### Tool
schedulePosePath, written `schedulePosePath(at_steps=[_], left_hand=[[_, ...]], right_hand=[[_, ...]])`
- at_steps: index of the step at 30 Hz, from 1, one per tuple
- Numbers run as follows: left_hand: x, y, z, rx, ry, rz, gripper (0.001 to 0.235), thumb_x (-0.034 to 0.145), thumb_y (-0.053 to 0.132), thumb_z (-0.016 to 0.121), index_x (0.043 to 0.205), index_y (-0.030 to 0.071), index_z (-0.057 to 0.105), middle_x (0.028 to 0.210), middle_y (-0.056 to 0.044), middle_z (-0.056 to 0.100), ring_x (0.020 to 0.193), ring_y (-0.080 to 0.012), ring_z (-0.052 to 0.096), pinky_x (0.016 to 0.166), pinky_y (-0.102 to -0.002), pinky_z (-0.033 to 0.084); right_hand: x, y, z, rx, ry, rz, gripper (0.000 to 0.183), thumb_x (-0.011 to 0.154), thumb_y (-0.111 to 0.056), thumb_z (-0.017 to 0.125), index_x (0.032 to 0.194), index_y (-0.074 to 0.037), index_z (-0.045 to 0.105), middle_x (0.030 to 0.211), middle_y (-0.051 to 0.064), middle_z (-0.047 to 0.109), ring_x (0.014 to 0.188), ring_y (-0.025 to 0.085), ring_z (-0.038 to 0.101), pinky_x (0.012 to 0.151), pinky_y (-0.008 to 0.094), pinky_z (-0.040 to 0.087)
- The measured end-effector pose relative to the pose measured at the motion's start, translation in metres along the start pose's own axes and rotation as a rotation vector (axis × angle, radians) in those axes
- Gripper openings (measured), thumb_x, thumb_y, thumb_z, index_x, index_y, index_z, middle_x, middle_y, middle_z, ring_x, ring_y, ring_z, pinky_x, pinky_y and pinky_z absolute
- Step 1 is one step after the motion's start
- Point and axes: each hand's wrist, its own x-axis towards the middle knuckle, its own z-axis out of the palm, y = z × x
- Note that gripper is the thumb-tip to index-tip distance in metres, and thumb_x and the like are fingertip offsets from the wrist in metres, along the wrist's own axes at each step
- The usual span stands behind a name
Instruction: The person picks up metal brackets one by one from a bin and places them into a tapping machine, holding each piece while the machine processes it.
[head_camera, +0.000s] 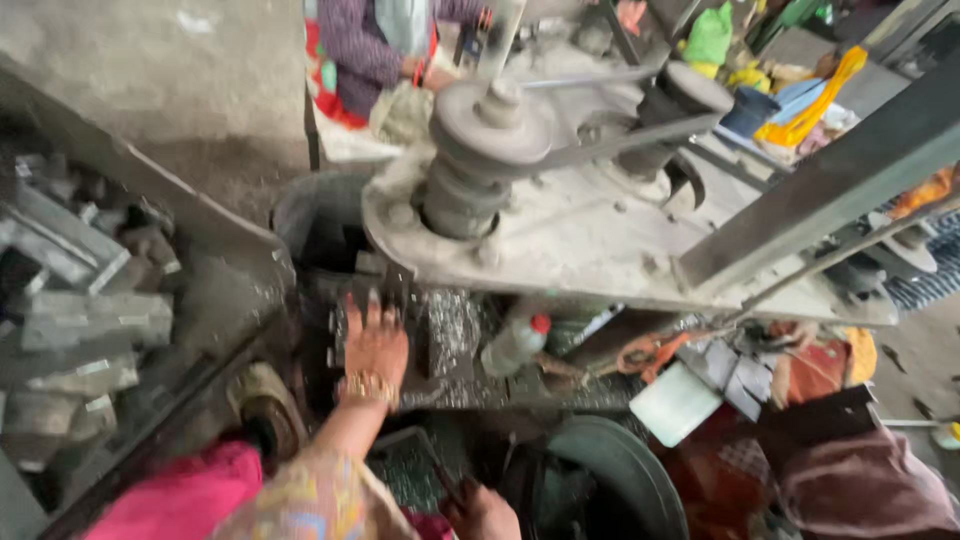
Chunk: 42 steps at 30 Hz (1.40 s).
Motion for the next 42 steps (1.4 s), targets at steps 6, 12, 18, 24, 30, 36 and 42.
schedulePosePath(at_steps=[6, 12, 18, 24, 30, 36, 42], left_hand=[[-0.038, -0.005, -0.011, -0.1, -0.092, 0.052, 0.034, 0.099, 0.019, 0.045, 0.118, 0.008, 0.072, 0.135, -0.006, 0.065, 0.142, -0.0258, 0.044, 0.123, -0.059, 0.016], [-0.011, -0.001, 0.018, -0.193, -0.046, -0.009, 0.036, 0.099, 0.021, 0.044, 0.124, 0.01, 0.067, 0.136, -0.005, 0.062, 0.141, -0.0274, 0.042, 0.12, -0.063, 0.014], [-0.014, -0.024, 0.016, -0.279, 0.099, -0.02, 0.044, 0.089, 0.024, 0.053, 0.131, 0.013, 0.063, 0.142, -0.005, 0.059, 0.14, -0.0261, 0.041, 0.115, -0.06, 0.02], [-0.068, -0.136, -0.015, -0.097, -0.207, -0.174, 0.03, 0.097, 0.031, 0.054, 0.12, 0.016, 0.068, 0.127, -0.004, 0.065, 0.127, -0.0227, 0.055, 0.105, -0.047, 0.039], [-0.082, -0.238, 0.042, 0.089, -0.025, -0.536, 0.051, 0.092, 0.021, 0.044, 0.141, 0.019, 0.056, 0.149, -0.002, 0.052, 0.145, -0.0221, 0.04, 0.114, -0.057, 0.029], [-0.056, -0.247, 0.072, 0.256, -0.083, -0.527, 0.051, 0.099, 0.025, 0.034, 0.149, 0.023, 0.046, 0.156, 0.002, 0.043, 0.151, -0.024, 0.026, 0.12, -0.061, 0.016], [-0.036, -0.254, 0.055, 0.355, -0.175, -0.378, 0.042, 0.102, 0.023, 0.044, 0.142, 0.021, 0.055, 0.142, 0.004, 0.055, 0.137, -0.0181, 0.044, 0.115, -0.053, 0.029]], right_hand=[[-0.007, -0.119, -0.108, -0.218, 0.13, -0.013, 0.06, 0.082, -0.041, 0.074, 0.131, -0.015, 0.053, 0.122, 0.016, 0.064, 0.105, 0.039, 0.067, 0.084, 0.05, 0.056], [-0.027, -0.2, -0.173, -0.278, 0.32, -0.057, 0.044, 0.093, -0.048, 0.064, 0.12, -0.013, 0.059, 0.104, 0.014, 0.072, 0.093, 0.036, 0.072, 0.078, 0.048, 0.057], [-0.025, -0.194, -0.174, -0.133, 0.362, -0.01, 0.031, 0.087, -0.047, 0.065, 0.109, -0.025, 0.069, 0.09, 0.006, 0.078, 0.088, 0.032, 0.076, 0.076, 0.047, 0.058], [-0.012, -0.183, -0.17, -0.175, 0.285, 0.07, 0.035, 0.087, -0.05, 0.063, 0.115, -0.03, 0.068, 0.096, 0.007, 0.078, 0.094, 0.032, 0.075, 0.082, 0.048, 0.058], [0.011, -0.155, -0.159, -0.25, 0.241, 0.096, 0.055, 0.085, -0.048, 0.065, 0.136, -0.03, 0.057, 0.108, 0.007, 0.075, 0.099, 0.031, 0.074, 0.086, 0.048, 0.057], [0.041, -0.101, -0.135, -0.137, 0.254, -0.066, 0.035, 0.084, -0.043, 0.069, 0.116, -0.028, 0.066, 0.1, 0.003, 0.081, 0.092, 0.025, 0.08, 0.084, 0.044, 0.061], [0.056, -0.084, -0.125, -0.148, 0.274, -0.001, 0.038, 0.081, -0.039, 0.073, 0.118, -0.031, 0.069, 0.1, 0.001, 0.08, 0.088, 0.022, 0.081, 0.084, 0.041, 0.062]])
